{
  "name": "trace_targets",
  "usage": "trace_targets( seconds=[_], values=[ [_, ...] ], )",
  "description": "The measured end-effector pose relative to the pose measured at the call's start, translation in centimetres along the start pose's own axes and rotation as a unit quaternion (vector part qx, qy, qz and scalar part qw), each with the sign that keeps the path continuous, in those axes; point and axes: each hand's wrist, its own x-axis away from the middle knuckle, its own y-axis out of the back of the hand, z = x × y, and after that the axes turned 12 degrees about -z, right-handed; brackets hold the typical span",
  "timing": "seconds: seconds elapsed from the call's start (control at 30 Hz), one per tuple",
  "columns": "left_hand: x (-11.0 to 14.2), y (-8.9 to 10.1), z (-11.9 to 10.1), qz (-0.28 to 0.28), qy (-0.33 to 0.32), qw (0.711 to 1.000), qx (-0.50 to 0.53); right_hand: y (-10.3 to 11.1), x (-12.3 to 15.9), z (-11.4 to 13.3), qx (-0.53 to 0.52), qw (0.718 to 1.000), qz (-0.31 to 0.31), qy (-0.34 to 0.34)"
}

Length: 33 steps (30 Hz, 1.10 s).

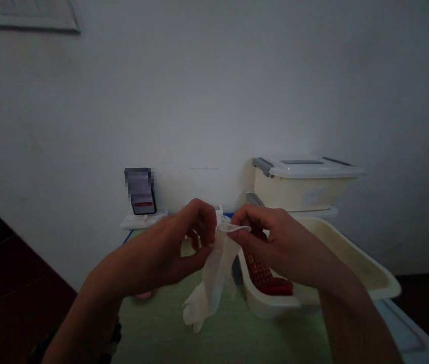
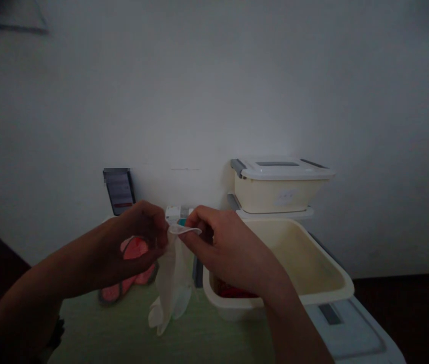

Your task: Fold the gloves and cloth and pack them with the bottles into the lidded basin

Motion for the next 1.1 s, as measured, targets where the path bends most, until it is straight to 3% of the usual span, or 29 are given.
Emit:
trace_targets(
  seconds=[0.13, 0.3, 0.53, 0.8, 1.1],
  values=[
    [0.0, 0.2, 0.3, 0.006, -0.006, 1.0, 0.02, 0.2, -0.1, -0.1, 0.008, 1.0, -0.008, 0.011],
    [0.2, 0.6, 1.1, 0.03, 0.0, 0.999, -0.024, 0.4, -0.3, -0.6, 0.03, 0.999, -0.015, 0.022],
    [-0.1, 0.9, 1.6, 0.016, -0.004, 1.0, -0.027, 0.8, -0.3, -1.0, -0.002, 1.0, -0.003, 0.004],
    [-0.5, 1.0, 1.1, 0.018, -0.034, 0.999, -0.028, 0.6, -0.4, -0.9, -0.007, 0.999, 0.044, 0.014],
    [-0.4, 1.7, 0.5, 0.055, -0.051, 0.982, 0.176, 0.9, -0.1, -0.3, -0.128, 0.986, 0.077, 0.07]
  ],
)
